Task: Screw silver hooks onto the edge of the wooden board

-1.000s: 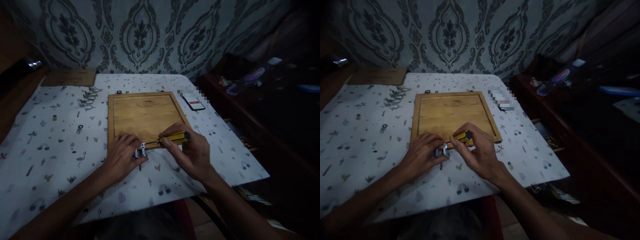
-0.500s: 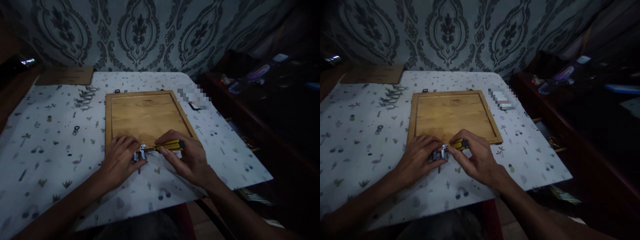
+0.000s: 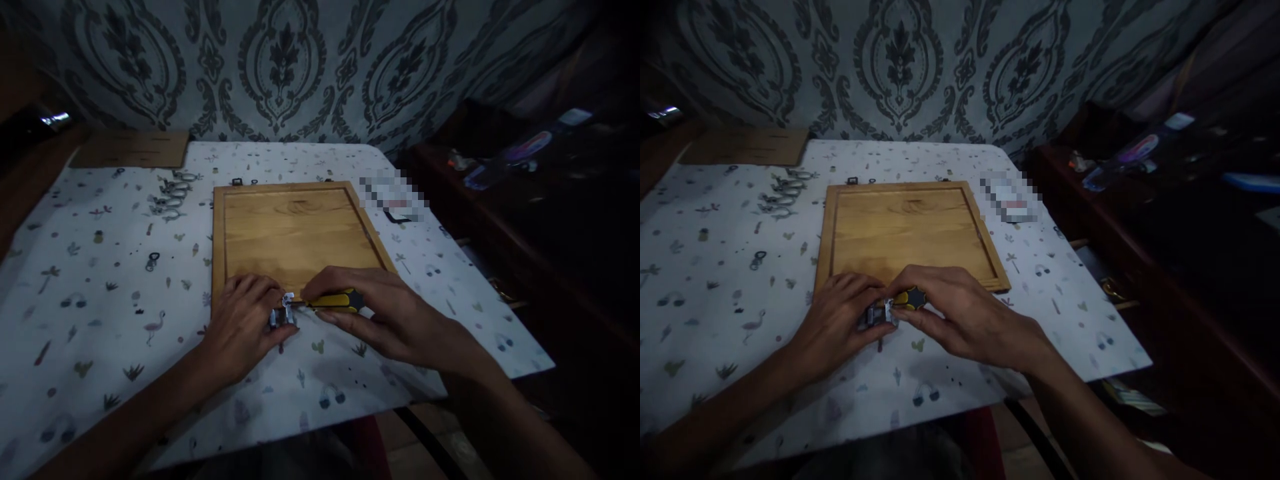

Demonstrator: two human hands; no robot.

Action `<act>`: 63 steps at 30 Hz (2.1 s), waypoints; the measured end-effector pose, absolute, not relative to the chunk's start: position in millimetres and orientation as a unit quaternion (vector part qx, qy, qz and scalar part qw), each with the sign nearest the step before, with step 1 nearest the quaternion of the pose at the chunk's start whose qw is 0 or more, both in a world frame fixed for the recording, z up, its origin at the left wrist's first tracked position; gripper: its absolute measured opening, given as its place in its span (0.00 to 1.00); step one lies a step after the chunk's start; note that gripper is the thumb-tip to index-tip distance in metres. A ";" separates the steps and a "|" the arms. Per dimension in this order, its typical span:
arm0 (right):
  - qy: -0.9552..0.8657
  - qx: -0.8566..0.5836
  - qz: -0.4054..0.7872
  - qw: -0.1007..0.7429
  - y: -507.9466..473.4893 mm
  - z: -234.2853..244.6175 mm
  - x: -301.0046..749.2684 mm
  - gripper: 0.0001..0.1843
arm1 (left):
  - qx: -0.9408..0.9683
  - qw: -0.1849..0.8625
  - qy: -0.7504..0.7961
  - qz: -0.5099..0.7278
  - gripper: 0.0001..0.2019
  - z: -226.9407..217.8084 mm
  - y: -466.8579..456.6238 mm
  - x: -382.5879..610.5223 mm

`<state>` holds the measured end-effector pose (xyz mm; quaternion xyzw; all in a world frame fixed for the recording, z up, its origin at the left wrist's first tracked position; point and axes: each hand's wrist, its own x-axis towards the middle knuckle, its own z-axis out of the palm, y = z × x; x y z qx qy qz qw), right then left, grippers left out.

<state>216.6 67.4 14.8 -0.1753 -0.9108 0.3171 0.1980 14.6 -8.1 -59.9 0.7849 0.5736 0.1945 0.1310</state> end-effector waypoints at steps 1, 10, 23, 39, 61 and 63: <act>-0.911 -0.172 0.326 0.183 70.0 17.1 216.4 0.09 | 0.785 0.130 0.573 0.195 0.17 -60.1 -8.0 14.7; -0.911 -0.148 0.349 0.162 83.7 19.5 209.8 0.08 | 0.786 0.121 0.574 0.194 0.19 -62.0 -7.8 15.8; -0.910 -0.199 0.245 0.268 60.4 -3.5 208.9 0.08 | 0.784 0.118 0.572 0.213 0.18 -63.2 -8.4 16.6; -0.887 -0.225 0.203 0.347 44.6 -17.9 201.9 0.04 | 0.786 0.107 0.572 0.208 0.18 -64.4 -8.1 16.5; -0.839 -0.230 0.257 0.420 53.1 -23.7 198.8 0.10 | 0.778 0.182 0.475 0.368 0.18 12.9 -8.6 16.3; -0.835 -0.230 0.264 0.424 53.5 -23.3 197.9 0.11 | 0.780 0.190 0.465 0.373 0.18 21.1 -8.4 21.8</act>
